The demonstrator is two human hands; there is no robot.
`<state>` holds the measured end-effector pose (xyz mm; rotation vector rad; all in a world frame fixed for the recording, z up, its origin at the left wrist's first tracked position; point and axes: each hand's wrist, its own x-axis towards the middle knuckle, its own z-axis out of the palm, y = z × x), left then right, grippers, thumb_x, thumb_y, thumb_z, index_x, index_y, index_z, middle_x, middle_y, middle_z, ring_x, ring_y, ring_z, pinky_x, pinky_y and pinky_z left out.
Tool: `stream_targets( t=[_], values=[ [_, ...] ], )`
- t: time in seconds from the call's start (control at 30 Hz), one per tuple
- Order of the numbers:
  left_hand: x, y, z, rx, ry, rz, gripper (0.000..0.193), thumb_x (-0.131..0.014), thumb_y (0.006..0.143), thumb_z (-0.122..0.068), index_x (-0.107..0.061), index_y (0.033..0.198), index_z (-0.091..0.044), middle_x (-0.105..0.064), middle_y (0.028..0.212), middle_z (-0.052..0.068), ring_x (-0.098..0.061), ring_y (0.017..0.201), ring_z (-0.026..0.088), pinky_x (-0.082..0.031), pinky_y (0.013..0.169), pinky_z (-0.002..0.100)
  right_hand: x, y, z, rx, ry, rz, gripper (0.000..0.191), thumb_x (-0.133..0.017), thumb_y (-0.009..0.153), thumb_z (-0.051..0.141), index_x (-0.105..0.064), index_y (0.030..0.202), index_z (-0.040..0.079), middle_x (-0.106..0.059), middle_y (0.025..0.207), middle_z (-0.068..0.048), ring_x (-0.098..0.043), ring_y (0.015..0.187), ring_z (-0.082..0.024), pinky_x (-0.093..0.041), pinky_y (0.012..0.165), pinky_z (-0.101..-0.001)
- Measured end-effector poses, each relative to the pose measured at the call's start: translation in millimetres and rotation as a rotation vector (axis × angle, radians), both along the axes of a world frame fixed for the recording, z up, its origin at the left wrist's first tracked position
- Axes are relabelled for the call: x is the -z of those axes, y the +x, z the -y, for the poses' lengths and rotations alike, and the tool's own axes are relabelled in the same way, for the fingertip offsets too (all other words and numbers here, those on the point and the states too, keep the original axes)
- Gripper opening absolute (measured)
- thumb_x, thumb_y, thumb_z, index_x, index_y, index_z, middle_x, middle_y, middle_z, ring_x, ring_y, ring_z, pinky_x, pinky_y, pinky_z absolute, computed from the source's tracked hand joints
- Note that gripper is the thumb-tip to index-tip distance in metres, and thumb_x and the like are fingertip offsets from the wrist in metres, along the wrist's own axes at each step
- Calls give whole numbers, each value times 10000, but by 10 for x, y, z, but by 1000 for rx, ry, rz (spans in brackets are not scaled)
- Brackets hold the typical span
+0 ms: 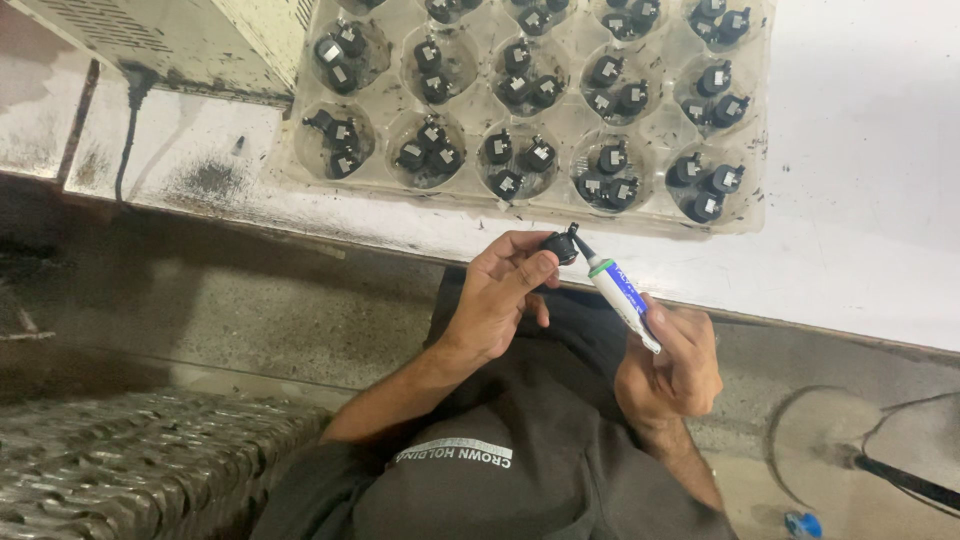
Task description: The person picks black plug-shaped components one at a time from a plastic tray and squeezes adhesive from a tube onto each one, then places the treated component back in the tray. Midway, the person handles the tube, appearing to uncap or reposition it, before resuming treating more components.
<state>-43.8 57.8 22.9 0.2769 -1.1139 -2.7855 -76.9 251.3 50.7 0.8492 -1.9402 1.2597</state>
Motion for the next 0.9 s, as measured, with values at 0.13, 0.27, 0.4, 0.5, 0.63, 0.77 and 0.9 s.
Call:
stream_targets(
  t=[0.13,0.27,0.4,0.5,0.63,0.77,0.9],
  values=[
    [14,7,-5,0,10,-5,375,-725,990,-149,-586,1302,4,-674,1044,59,-650,944,125,-567,531,247,-19,7,5,-23,-4,2,391,-748,835,-199,-629,1164,-24,-725,1019,-213,-694,897,-275,-549,760,-364],
    [21,2,7,2,19,-4,371,-724,990,-150,-587,1301,0,-678,1041,56,-651,942,126,-567,531,250,-46,-3,32,-23,-13,1,394,-755,834,-204,-629,1161,-25,-727,1025,-216,-694,902,-283,-544,770,-366],
    [16,2,11,-2,22,-22,374,-729,994,-159,-589,1303,-2,-678,1040,56,-647,948,123,-564,537,250,-66,0,50,-12,-15,3,380,-746,842,-209,-631,1154,-26,-728,1026,-220,-692,900,-289,-546,763,-353],
    [-2,-10,21,0,26,-7,388,-734,991,-172,-588,1309,-3,-676,1041,50,-647,952,121,-563,538,252,-68,-11,63,-1,-11,13,385,-754,832,-205,-632,1150,-26,-732,1029,-229,-690,895,-292,-544,766,-351],
    [-36,7,29,4,14,-17,400,-725,999,-229,-594,1308,-12,-672,1037,40,-634,943,111,-557,534,250,-53,2,46,-8,4,7,390,-755,834,-200,-635,1158,-19,-732,1032,-224,-697,908,-286,-549,762,-347],
    [-55,35,13,20,2,-24,378,-675,1029,-289,-618,1285,-17,-679,1047,39,-626,944,98,-553,539,245,-20,12,-2,-11,13,-12,394,-743,820,-195,-641,1159,-20,-739,1029,-221,-695,891,-268,-543,759,-352],
    [-48,28,3,29,1,-35,345,-639,1063,-294,-627,1272,-20,-684,1059,42,-607,925,82,-531,536,232,11,9,-49,-9,18,-19,393,-734,822,-203,-640,1157,-20,-744,1029,-213,-682,872,-255,-530,761,-356]
  ],
)
